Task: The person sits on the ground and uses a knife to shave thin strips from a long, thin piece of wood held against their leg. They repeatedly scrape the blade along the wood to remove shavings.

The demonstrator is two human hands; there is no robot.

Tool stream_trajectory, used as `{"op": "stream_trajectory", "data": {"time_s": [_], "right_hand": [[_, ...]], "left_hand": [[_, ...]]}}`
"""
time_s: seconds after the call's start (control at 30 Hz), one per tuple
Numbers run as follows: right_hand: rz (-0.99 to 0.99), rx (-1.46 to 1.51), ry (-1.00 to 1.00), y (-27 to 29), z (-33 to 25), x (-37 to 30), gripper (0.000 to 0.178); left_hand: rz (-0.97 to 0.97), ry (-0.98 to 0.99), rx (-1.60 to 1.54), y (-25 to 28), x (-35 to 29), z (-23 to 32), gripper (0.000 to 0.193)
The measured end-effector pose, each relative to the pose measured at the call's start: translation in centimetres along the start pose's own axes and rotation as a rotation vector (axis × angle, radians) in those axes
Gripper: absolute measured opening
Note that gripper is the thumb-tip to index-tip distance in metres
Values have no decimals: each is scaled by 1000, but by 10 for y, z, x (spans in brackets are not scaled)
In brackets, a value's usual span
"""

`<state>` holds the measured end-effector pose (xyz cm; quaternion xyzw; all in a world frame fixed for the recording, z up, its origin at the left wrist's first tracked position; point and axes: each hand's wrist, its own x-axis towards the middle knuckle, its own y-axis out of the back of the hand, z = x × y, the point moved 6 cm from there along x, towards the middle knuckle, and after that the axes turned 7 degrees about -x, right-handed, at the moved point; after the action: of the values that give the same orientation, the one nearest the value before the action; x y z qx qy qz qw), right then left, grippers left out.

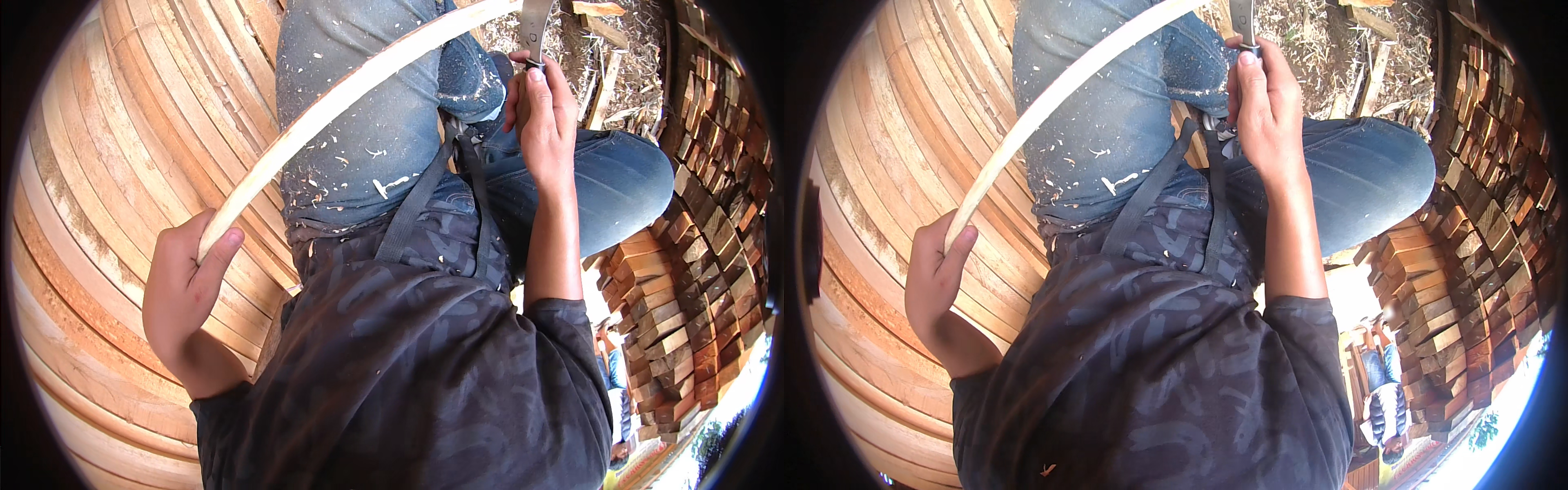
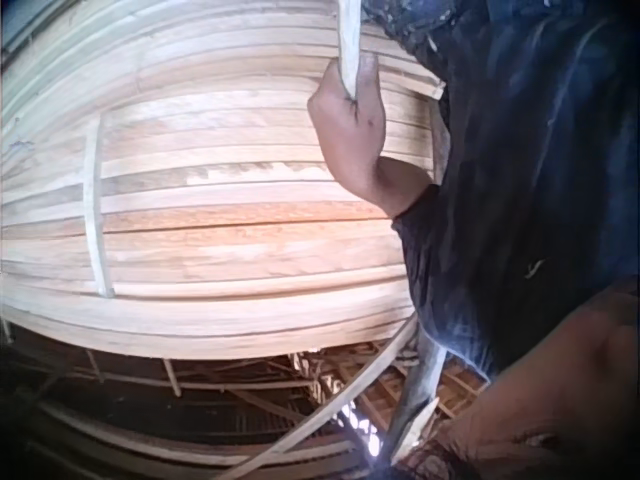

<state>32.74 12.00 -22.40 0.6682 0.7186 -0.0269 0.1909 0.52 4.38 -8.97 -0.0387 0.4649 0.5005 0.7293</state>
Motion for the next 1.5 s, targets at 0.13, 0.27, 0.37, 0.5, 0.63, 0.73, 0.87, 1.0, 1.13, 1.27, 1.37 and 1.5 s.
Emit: {"op": "stream_trajectory", "data": {"time_s": [0.13, 0.27, 0.37, 0.5, 0.63, 0.73, 0.87, 1.0, 1.13, 1.27, 1.37, 1.5], "right_hand": [[48, -258, 88, -2, -19, 1, 23], [-77, -362, 143, -16, -47, -10, 25], [-108, -528, 251, -25, -59, -15, 27], [-167, -460, 225, -24, -56, -20, 25], [-98, -525, 241, -10, -51, -19, 26], [-86, -534, 199, -3, -46, -19, 27], [-77, -552, 127, 2, -38, -19, 28], [-40, -572, 59, 7, -29, -19, 27], [34, -509, 56, 11, -28, -21, 31], [15, -568, 58, 11, -30, -22, 35], [-44, -587, 70, 2, -35, -25, 37], [-141, -631, 102, -15, -40, -34, 43]], "left_hand": [[-94, 24, -29, -1, 0, 6, 36], [-249, 84, -125, -5, 1, -1, 44], [-453, 208, -426, -10, 0, -17, 50], [-533, 247, -635, -16, 0, -25, 56], [-660, 344, -1083, -33, -1, -48, 59], [-642, 401, -1009, -43, 5, -53, 58], [-467, 411, -718, -44, 14, -52, 52], [-274, 309, -507, -31, 21, -49, 47], [-181, 309, -445, -27, 18, -31, 42], [-308, 379, -707, -34, 9, -18, 40], [-409, 374, -785, -41, 5, -27, 41], [-592, 445, -997, -65, -3, -30, 43]]}}
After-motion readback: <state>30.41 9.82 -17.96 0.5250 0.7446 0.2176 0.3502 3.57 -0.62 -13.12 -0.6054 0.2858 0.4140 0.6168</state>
